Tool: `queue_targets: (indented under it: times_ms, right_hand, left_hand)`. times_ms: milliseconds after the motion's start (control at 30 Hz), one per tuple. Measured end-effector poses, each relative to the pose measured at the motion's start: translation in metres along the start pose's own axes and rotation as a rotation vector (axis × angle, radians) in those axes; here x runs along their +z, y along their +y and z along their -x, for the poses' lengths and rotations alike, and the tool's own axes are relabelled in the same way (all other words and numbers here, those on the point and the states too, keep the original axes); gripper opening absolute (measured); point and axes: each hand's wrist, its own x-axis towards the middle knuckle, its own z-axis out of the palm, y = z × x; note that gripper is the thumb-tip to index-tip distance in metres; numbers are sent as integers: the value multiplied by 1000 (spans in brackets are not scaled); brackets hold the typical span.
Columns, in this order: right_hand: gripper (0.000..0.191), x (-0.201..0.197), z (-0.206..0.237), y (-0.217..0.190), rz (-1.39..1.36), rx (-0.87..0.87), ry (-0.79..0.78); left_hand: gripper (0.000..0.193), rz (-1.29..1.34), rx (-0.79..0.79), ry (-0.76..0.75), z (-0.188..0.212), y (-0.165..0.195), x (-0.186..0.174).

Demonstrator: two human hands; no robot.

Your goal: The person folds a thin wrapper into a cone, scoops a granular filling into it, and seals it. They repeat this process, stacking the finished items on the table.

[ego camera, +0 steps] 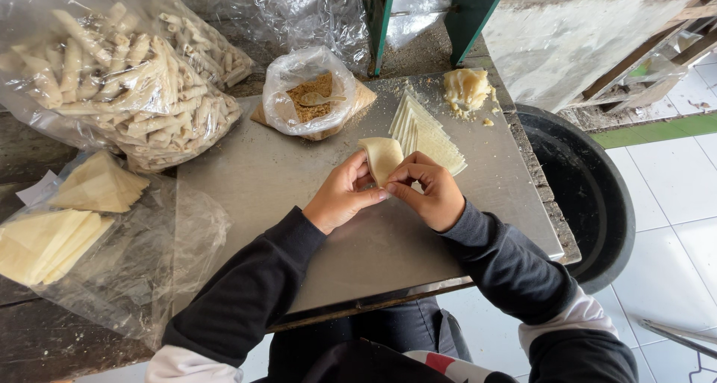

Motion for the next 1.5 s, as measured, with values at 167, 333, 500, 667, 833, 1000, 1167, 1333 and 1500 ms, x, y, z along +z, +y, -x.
queue_targets:
  times_ms: [167,333,500,667,833,1000,1167,1333,1500]
  right_hand:
    - [7,1,0,1,-3,-2,12]
    - [7,3,1,1,-5,10,18]
    - [7,5,2,0,-16,10,24]
    - [7,5,2,-2,-8,1,28]
    - [8,4,3,-1,-19,32,33]
    - [8,4,2,0,-40,28,27]
    - [8,3,3,-1,-34,32,29]
    - [9,5,4,-2,-30,32,41]
    - [9,5,3,-2,-44,46,37]
  left_hand:
    - [68,13,-11,3,2,2,0]
    - [68,-5,-24,15,1,6,2]
    - [70,-36,-45,21,1,7,1]
    - [71,3,-34,12,2,6,0]
    - [67,-12,-39,13,0,5,0]
    - [68,-11,-17,-2,-1,5,1]
    - [69,-36,-30,22,-3,6,3]
    - [69,-62,-35,35,-2,8,4]
    - [67,-53,-44,36,-2,8,4]
